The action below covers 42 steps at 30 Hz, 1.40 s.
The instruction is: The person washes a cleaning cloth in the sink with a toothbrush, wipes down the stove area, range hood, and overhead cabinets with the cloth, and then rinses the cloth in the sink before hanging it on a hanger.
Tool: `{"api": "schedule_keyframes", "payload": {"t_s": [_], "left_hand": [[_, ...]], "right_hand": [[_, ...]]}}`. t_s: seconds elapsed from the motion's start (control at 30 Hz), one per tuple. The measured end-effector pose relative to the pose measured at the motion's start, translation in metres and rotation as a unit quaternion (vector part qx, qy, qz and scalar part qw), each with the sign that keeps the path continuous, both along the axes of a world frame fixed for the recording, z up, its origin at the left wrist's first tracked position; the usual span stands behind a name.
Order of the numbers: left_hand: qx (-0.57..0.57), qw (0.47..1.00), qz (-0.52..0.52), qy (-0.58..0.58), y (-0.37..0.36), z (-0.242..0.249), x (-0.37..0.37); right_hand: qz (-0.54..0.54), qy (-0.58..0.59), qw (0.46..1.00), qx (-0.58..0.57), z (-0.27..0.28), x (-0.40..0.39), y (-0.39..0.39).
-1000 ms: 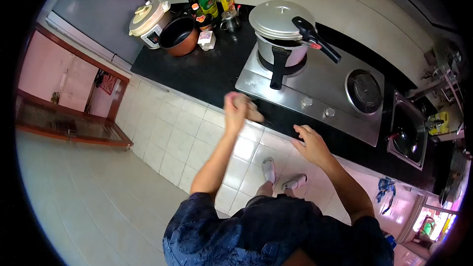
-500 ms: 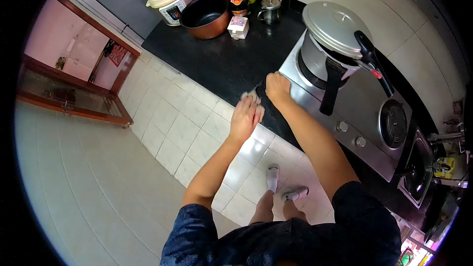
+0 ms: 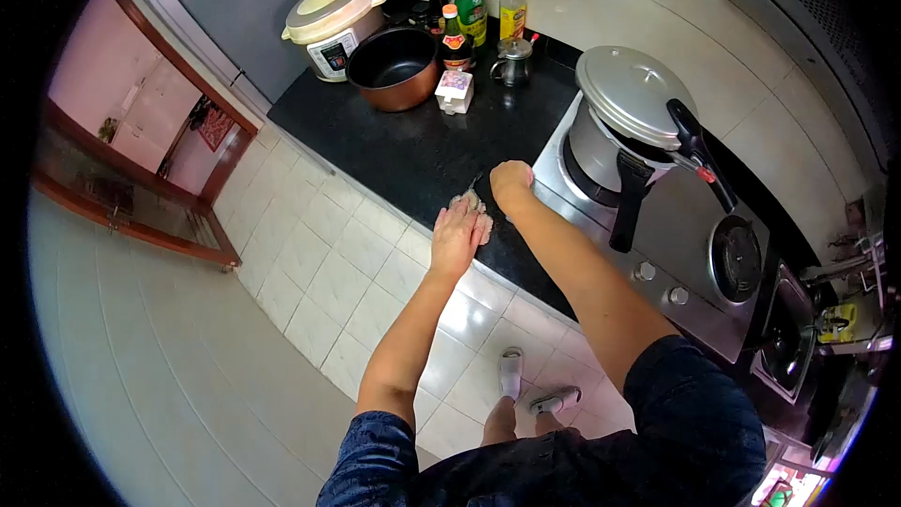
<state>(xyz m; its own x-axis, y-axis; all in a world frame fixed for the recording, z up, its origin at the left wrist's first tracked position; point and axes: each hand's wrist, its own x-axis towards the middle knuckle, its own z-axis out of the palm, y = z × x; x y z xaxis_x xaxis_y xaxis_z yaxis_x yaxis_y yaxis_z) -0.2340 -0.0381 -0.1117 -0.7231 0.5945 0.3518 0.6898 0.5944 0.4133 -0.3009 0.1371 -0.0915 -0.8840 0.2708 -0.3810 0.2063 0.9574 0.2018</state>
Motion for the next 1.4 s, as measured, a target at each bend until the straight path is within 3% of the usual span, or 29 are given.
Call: {"api": "schedule_keyframes", "payload": {"t_s": [0.1,0.17,0.23,0.3,0.37,0.4,0.43,0.5,0.53,0.63,0.67,0.77,0.8,0.87,0.9,0.93,1.03,1.07,1.1,1.2,1.23,1.3,1.4], "left_hand": [[0.001,0.999,-0.027,0.036,0.0,0.001,-0.015],[0.031,0.996,0.02,0.087,0.014,-0.007,-0.034],[0.046,0.99,0.053,-0.123,0.039,-0.016,-0.068],[0.117,0.973,0.106,-0.168,0.079,-0.005,-0.079],[0.187,0.954,0.027,-0.231,0.122,-0.013,-0.093],[0.195,0.953,0.008,-0.233,0.143,-0.002,-0.08],[0.111,0.971,-0.014,-0.211,0.159,0.002,-0.067],[0.1,0.984,-0.148,0.023,0.181,-0.01,-0.036],[0.018,0.984,-0.167,0.051,0.187,-0.006,-0.03],[-0.003,0.992,-0.123,0.006,0.209,-0.007,-0.049],[0.055,0.992,-0.109,-0.016,0.214,-0.019,-0.057],[0.097,0.985,-0.052,-0.136,0.214,-0.01,-0.046],[0.138,0.985,-0.065,-0.082,0.21,-0.015,-0.034],[0.1,0.989,-0.055,-0.093,0.188,-0.005,0.004],[0.084,0.991,-0.052,-0.085,0.179,0.001,0.022],[0.091,0.992,-0.069,-0.061,0.173,0.007,0.044],[0.117,0.981,-0.152,-0.017,0.166,0.011,0.072],[0.085,0.989,-0.122,-0.007,0.165,0.023,0.071],[0.062,0.99,-0.123,0.011,0.171,0.002,0.055],[0.098,0.993,-0.042,0.056,0.195,-0.002,0.008],[0.101,0.99,-0.03,0.09,0.204,-0.012,-0.009],[0.099,0.995,-0.005,0.016,0.207,0.002,-0.001],[0.128,0.989,0.02,0.077,0.204,-0.013,0.035]], "right_hand": [[0.007,0.182,0.976,-0.12,0.003,0.035,-0.005],[0.019,0.21,0.948,-0.24,0.045,0.087,-0.023],[-0.032,0.24,0.922,-0.303,0.031,0.134,-0.035],[-0.046,0.217,0.896,-0.386,0.032,0.191,-0.03],[-0.077,0.196,0.889,-0.408,0.033,0.251,-0.014],[-0.098,0.197,0.884,-0.411,0.023,0.283,-0.002],[-0.117,0.199,0.88,-0.416,0.013,0.316,0.013],[-0.167,0.161,0.89,-0.393,0.013,0.386,0.042],[-0.185,0.181,0.881,-0.395,0.007,0.425,0.054],[-0.276,0.118,0.908,-0.293,-0.006,0.531,0.083],[-0.306,0.098,0.904,-0.283,-0.006,0.567,0.087],[-0.395,0.114,0.859,-0.305,-0.026,0.663,0.078],[-0.428,0.122,0.839,-0.314,-0.027,0.689,0.069],[-0.462,0.093,0.836,-0.283,-0.048,0.74,0.056],[-0.503,0.022,0.805,-0.315,-0.041,0.751,0.05],[-0.462,0.071,0.834,-0.295,-0.053,0.77,0.041],[-0.478,0.071,0.823,-0.298,-0.048,0.788,0.025],[-0.495,0.068,0.813,-0.299,-0.053,0.795,0.024],[-0.485,0.078,0.831,-0.262,-0.059,0.803,0.023],[-0.533,0.054,0.797,-0.278,-0.07,0.831,0.022],[-0.522,0.027,0.819,-0.237,-0.08,0.841,0.022],[-0.549,0.0,0.8,-0.242,-0.052,0.829,0.017],[-0.572,0.04,0.78,-0.251,-0.052,0.831,0.001]]}}
